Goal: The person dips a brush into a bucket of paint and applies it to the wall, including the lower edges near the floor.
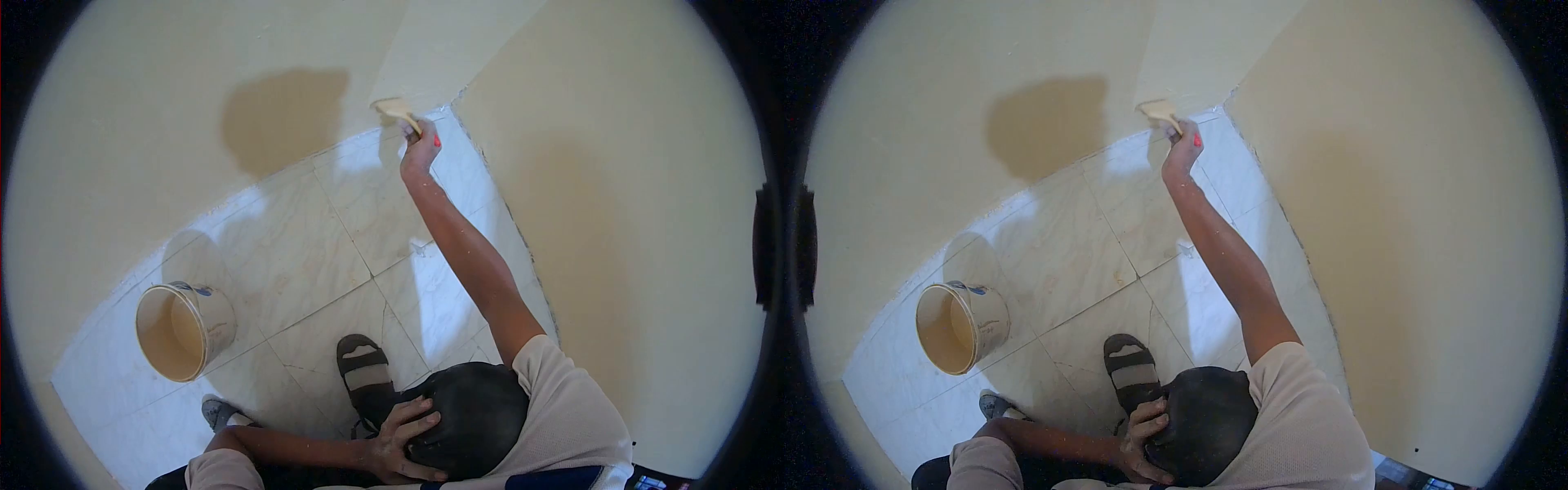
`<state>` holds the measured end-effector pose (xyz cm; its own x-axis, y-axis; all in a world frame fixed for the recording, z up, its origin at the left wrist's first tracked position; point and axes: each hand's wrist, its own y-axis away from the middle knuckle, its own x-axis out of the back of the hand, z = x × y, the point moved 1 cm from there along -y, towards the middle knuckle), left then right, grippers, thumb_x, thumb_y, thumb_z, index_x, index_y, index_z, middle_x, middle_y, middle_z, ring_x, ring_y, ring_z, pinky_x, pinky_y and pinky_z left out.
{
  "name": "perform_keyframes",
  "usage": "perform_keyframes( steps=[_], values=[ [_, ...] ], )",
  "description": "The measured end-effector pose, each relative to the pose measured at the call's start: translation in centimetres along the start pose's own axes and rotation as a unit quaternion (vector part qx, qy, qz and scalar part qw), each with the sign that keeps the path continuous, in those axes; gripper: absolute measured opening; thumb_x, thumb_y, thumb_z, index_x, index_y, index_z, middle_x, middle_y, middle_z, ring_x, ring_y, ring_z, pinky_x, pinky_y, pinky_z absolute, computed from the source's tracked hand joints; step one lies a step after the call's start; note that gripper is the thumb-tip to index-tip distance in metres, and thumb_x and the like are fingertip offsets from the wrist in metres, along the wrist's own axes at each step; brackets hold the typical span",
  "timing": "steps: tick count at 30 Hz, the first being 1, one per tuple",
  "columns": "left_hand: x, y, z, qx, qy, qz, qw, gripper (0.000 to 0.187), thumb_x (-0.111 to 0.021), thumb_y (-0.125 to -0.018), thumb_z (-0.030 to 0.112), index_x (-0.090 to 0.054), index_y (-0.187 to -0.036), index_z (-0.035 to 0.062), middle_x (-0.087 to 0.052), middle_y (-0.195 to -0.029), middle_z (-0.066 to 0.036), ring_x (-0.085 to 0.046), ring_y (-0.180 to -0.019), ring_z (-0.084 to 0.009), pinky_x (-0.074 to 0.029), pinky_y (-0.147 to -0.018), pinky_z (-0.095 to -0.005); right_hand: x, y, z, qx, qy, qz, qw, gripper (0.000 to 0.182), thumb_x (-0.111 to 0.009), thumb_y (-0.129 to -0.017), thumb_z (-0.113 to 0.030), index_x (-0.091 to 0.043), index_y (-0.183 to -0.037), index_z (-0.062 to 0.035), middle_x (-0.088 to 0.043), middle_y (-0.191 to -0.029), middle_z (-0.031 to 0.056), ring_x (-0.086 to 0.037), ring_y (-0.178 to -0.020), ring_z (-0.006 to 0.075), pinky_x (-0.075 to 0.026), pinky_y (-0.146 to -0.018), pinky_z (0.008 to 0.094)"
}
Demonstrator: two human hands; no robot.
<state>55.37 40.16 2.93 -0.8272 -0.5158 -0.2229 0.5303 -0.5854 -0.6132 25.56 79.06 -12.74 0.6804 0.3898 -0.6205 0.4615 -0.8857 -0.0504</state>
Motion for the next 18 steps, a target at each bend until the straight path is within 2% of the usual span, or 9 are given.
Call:
perform_keyframes(
  steps=[6,9,12,15,18],
  values=[
    [-0.3,0.3,0.1,-0.007,0.015,-0.017,1.000,0.032,-0.073,-0.077,0.038,-0.069,-0.109,0.0378,-0.033,-0.146,-0.023,-0.029,-0.135,-0.0457,-0.030,-0.104,-0.0597,-4.1,-0.3,-6.7,0.007,-0.061,-0.034,0.998,0.016,-0.053,-0.087,-0.014,-0.059,-0.091,0.0003,-0.064,-0.092,0.0120,-0.068,-0.082,0.0250,-0.051,-0.072,0.0314],
    [-0.4,0.5,0.2,-0.009,0.020,-0.022,1.000,0.033,-0.073,-0.077,0.038,-0.069,-0.110,0.0376,-0.033,-0.146,-0.023,-0.029,-0.135,-0.0456,-0.030,-0.104,-0.0597,-5.2,0.2,-9.2,0.054,-0.066,-0.047,0.995,0.017,-0.053,-0.087,-0.015,-0.059,-0.092,0.0002,-0.063,-0.092,0.0111,-0.067,-0.080,0.0247,-0.051,-0.072,0.0320],
    [-0.4,0.4,0.4,-0.012,0.019,-0.020,1.000,0.034,-0.074,-0.077,0.038,-0.068,-0.110,0.0372,-0.033,-0.146,-0.023,-0.029,-0.135,-0.0456,-0.030,-0.104,-0.0596,-4.2,0.8,-8.4,0.084,-0.048,-0.011,0.995,0.018,-0.052,-0.088,-0.016,-0.061,-0.088,-0.0006,-0.062,-0.085,0.0077,-0.065,-0.075,0.0208,-0.049,-0.068,0.0300],
    [-0.5,0.5,0.4,-0.016,0.017,-0.016,1.000,0.034,-0.074,-0.077,0.037,-0.068,-0.110,0.0364,-0.033,-0.146,-0.024,-0.029,-0.135,-0.0461,-0.030,-0.104,-0.0596,-1.0,1.9,-4.7,0.053,0.116,0.065,0.990,0.019,-0.051,-0.088,-0.016,-0.063,-0.082,-0.0017,-0.060,-0.076,0.0042,-0.061,-0.069,0.0160,-0.047,-0.061,0.0282],
    [-0.4,0.6,0.4,-0.013,0.021,-0.006,1.000,0.032,-0.074,-0.077,0.035,-0.068,-0.109,0.0354,-0.033,-0.146,-0.025,-0.029,-0.135,-0.0470,-0.030,-0.104,-0.0600,1.0,3.2,-0.8,0.000,0.163,0.055,0.985,0.022,-0.051,-0.089,-0.016,-0.065,-0.079,-0.0021,-0.060,-0.071,0.0026,-0.060,-0.065,0.0132,-0.044,-0.054,0.0268]
  ],
)
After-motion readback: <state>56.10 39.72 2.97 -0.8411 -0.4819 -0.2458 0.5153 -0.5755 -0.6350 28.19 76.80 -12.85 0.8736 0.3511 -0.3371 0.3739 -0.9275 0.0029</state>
